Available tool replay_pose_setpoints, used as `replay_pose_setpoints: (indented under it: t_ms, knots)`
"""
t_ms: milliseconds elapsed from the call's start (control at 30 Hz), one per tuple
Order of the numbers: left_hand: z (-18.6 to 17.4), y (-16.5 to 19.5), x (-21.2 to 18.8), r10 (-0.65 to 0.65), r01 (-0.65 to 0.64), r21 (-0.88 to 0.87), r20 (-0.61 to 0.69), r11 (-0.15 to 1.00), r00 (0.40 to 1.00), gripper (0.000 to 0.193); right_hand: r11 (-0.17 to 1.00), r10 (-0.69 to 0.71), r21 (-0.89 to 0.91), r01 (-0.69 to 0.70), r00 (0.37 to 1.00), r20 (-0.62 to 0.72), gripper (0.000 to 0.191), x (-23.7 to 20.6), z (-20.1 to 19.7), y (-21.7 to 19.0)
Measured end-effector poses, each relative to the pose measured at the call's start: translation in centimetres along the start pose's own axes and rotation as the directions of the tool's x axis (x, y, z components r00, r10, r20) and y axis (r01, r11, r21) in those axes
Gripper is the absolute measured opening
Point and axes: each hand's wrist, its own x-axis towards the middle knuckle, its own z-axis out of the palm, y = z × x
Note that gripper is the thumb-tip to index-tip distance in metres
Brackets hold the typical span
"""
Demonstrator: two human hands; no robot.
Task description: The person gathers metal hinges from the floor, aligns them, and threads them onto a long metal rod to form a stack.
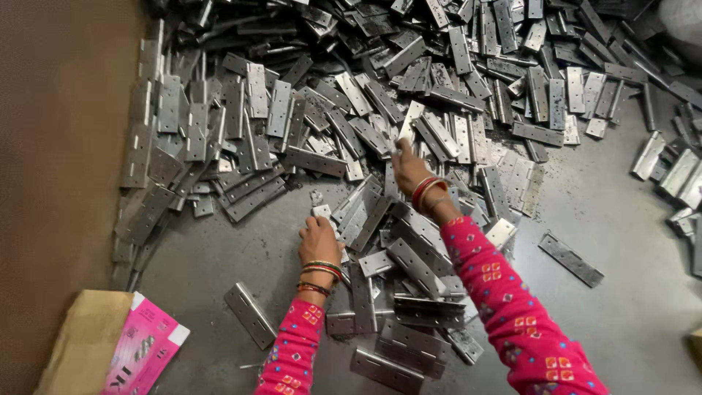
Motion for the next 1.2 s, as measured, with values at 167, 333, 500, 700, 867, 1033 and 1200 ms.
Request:
replay_pose_setpoints:
  t_ms: [167,333,500,700,867,1033,1200]
  knots:
    - [0.3,-1.1,0.2,-0.006,0.009,-0.077,0.035,0.997,0.999,0.060,0.985,0.167,-0.055,-0.161,0.979,0.120,0.049,-11.5,2.4,6.7]
    - [-0.4,-3.4,0.2,-0.084,0.082,-0.196,-0.002,0.977,0.996,0.035,0.937,0.350,-0.078,-0.342,0.909,0.227,0.052,-29.4,1.2,12.2]
    - [-1.8,-4.9,-0.4,-0.064,0.069,-0.100,0.059,0.993,0.996,0.048,0.917,0.383,0.114,-0.382,0.923,0.013,0.055,-36.9,2.3,12.4]
    - [-2.8,-2.9,-1.7,-0.049,0.048,0.016,0.043,0.999,0.998,0.057,0.993,-0.103,-0.075,0.088,0.969,-0.224,0.044,-17.1,-3.5,8.8]
    - [-2.5,-2.7,-1.1,-0.057,0.054,0.088,0.026,0.995,0.998,0.065,0.976,0.217,0.014,-0.217,0.967,-0.133,0.039,2.4,-7.7,3.9]
    - [-1.3,-3.0,-1.1,-0.009,0.013,0.147,-0.031,0.989,0.999,0.070,0.964,0.175,-0.183,-0.193,0.979,-0.109,0.045,3.0,-8.5,7.2]
    - [-1.7,-2.5,-1.2,-0.066,0.057,0.167,0.055,0.984,0.996,0.072,0.959,0.199,-0.191,-0.211,0.977,-0.081,0.050,-0.9,-7.1,10.7]
